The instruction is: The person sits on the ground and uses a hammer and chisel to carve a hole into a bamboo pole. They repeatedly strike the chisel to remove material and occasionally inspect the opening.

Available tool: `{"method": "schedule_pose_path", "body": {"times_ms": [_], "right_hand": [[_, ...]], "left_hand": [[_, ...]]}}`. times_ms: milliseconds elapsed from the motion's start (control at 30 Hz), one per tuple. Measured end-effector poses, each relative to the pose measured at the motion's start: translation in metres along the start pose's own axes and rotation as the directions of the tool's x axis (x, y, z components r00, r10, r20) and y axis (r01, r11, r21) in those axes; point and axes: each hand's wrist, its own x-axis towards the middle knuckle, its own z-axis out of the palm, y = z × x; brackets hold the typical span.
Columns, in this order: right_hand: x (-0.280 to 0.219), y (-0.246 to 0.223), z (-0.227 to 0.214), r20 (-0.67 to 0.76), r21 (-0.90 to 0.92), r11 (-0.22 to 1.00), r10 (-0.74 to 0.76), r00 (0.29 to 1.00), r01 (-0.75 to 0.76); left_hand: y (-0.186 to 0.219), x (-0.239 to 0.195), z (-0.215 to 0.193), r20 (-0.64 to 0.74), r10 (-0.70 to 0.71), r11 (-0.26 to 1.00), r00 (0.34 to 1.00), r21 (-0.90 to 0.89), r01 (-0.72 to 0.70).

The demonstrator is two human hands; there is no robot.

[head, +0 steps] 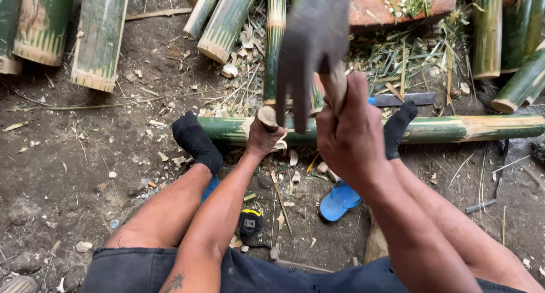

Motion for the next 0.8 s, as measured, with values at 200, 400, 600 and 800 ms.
{"method": "schedule_pose_path", "body": {"times_ms": [200, 400, 600, 800], "right_hand": [[-0.073, 0.108, 0.118, 0.525, -0.448, 0.807, 0.586, 0.617, -0.386], [-0.139, 0.177, 0.115, 0.364, -0.341, 0.696, 0.718, 0.593, -0.632], [-0.139, 0.163, 0.084, 0.312, -0.296, 0.612, 0.787, 0.532, -0.733], [-0.128, 0.153, 0.060, 0.302, -0.207, 0.666, 0.741, 0.600, -0.717]], "left_hand": [[-0.027, -0.017, -0.001, 0.203, -0.255, 0.943, 0.946, -0.166, 0.289], [-0.028, 0.010, 0.002, -0.029, -0.325, 0.880, 0.945, 0.356, 0.314], [-0.007, 0.058, 0.021, 0.206, -0.306, 0.893, 0.929, -0.276, 0.356], [0.033, 0.092, 0.034, -0.039, -0.180, 0.961, 0.983, -0.222, 0.167]]}}
